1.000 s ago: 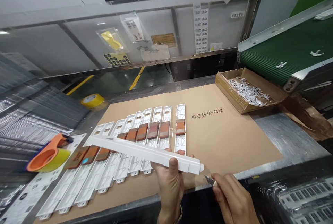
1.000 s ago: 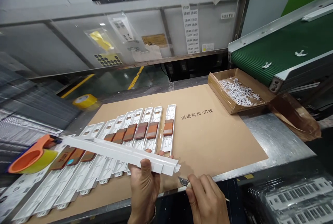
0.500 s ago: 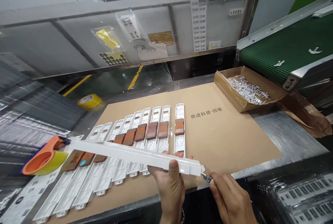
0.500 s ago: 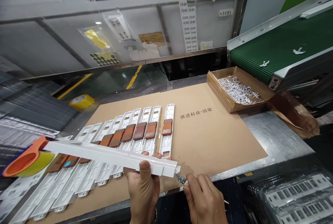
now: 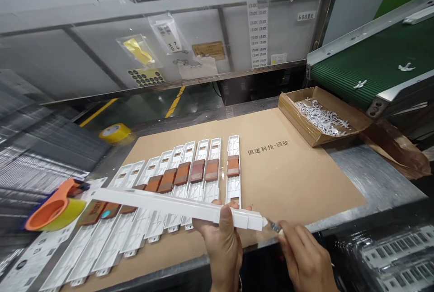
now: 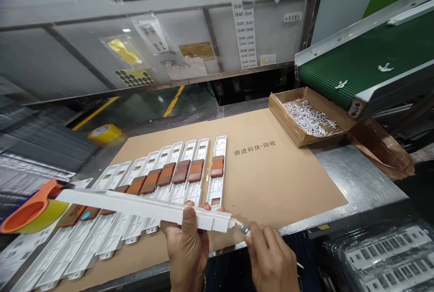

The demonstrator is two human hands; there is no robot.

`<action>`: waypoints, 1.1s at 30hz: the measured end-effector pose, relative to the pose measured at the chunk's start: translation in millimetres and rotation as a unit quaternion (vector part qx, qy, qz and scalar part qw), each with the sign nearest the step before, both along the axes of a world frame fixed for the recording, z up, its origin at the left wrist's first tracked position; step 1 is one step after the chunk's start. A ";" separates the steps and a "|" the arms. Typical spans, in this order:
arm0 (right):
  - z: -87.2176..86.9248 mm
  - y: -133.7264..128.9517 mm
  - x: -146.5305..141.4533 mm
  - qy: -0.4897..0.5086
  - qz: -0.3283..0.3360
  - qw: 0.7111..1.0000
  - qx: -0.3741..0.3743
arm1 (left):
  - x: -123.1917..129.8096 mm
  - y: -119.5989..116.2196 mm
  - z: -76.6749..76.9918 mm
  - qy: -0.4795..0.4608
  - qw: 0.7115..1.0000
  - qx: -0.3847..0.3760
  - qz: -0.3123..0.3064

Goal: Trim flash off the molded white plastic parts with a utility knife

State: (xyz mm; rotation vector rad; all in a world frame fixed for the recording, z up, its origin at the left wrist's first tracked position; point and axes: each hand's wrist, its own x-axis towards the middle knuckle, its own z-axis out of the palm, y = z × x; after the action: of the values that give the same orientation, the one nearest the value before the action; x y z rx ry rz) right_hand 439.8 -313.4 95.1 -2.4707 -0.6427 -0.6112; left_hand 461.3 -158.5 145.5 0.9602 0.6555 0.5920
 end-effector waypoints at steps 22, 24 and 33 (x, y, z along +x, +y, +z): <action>22.5 10.2 1.4 0.477 0.109 0.766 0.416 | -13.0 -18.3 -16.7 -0.030 0.998 0.031 -0.045; 21.2 4.0 -1.8 0.484 0.105 0.750 0.438 | -13.8 -19.0 -14.5 0.002 0.998 -0.008 -0.069; -5.3 -63.1 2.7 0.354 -0.072 0.860 0.361 | -15.0 -44.7 -51.7 0.047 0.967 -0.131 -0.215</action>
State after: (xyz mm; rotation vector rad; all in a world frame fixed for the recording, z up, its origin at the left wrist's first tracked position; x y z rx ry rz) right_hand 442.5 -376.5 89.7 -1.8122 0.0771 0.0570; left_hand 446.4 -203.2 93.8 0.8498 0.5686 0.0730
